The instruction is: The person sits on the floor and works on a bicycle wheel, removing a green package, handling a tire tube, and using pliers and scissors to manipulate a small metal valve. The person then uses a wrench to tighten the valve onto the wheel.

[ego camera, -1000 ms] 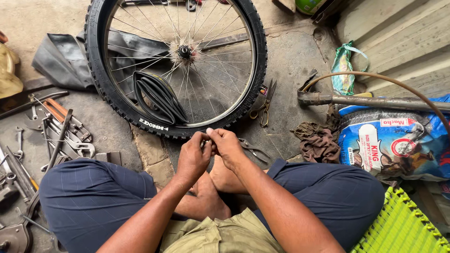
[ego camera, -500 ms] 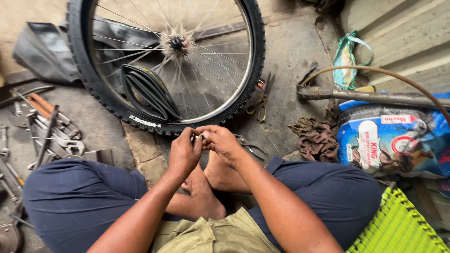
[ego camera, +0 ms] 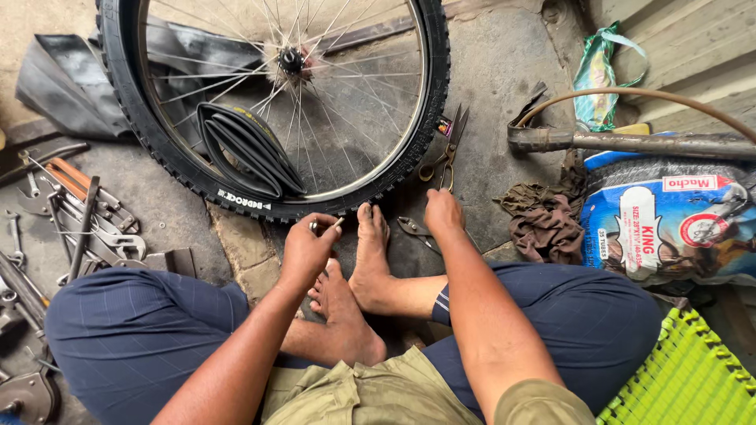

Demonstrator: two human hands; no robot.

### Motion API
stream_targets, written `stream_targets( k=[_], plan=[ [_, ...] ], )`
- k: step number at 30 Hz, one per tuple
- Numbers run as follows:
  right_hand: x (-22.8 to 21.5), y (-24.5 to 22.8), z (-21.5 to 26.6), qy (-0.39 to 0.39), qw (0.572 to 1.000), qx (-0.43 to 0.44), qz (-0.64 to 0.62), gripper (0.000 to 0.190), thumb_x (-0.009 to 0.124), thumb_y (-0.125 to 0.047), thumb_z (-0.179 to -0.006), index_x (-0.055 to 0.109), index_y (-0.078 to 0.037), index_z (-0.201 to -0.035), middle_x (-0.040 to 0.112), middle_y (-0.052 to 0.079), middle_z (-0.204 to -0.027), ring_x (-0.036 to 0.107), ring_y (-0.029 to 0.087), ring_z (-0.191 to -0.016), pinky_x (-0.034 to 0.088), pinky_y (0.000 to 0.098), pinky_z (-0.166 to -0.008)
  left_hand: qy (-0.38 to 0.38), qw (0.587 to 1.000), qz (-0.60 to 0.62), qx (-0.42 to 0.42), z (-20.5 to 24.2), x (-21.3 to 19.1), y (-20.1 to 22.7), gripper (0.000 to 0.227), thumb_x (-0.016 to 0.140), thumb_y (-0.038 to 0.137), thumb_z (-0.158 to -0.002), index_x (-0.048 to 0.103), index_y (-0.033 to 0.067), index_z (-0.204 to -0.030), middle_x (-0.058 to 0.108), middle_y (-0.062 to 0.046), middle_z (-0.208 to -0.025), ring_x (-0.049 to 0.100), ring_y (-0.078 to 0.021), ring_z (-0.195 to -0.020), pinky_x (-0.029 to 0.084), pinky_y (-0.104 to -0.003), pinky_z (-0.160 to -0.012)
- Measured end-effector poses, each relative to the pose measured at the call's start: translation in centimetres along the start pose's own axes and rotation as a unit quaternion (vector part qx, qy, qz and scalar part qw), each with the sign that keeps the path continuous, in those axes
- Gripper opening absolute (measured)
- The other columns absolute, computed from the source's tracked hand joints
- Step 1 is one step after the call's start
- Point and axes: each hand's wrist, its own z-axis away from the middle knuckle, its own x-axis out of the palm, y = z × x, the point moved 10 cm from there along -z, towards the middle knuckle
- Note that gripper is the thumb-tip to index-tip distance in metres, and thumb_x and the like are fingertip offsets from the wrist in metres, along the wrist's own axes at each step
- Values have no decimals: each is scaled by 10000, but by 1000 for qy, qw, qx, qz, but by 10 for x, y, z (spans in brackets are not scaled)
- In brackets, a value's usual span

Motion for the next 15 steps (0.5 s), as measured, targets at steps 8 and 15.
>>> stream_targets(
  k=[8, 15],
  plan=[
    [29, -45, 45, -51, 996, -37, 70, 294, 671, -152, -861, 581, -49, -1121, 683, 236, -1114, 674, 422, -1072, 555, 516, -896, -45, 996, 76, 4, -7, 17, -7, 171, 713, 100, -892, 693, -13, -1019, 701, -81, -811, 676, -137, -706, 575, -309, -540],
    [26, -36, 20, -54, 993, -20, -104, 305, 690, -145, -819, 574, 8, -1056, 694, 307, -1036, 663, 475, -1013, 529, 536, -897, -95, 973, 212, -7, -11, 23, -18, 157, 680, 99, -937, 664, 0, -1057, 703, -72, -907, 709, -153, -813, 607, -317, -597]
  ],
)
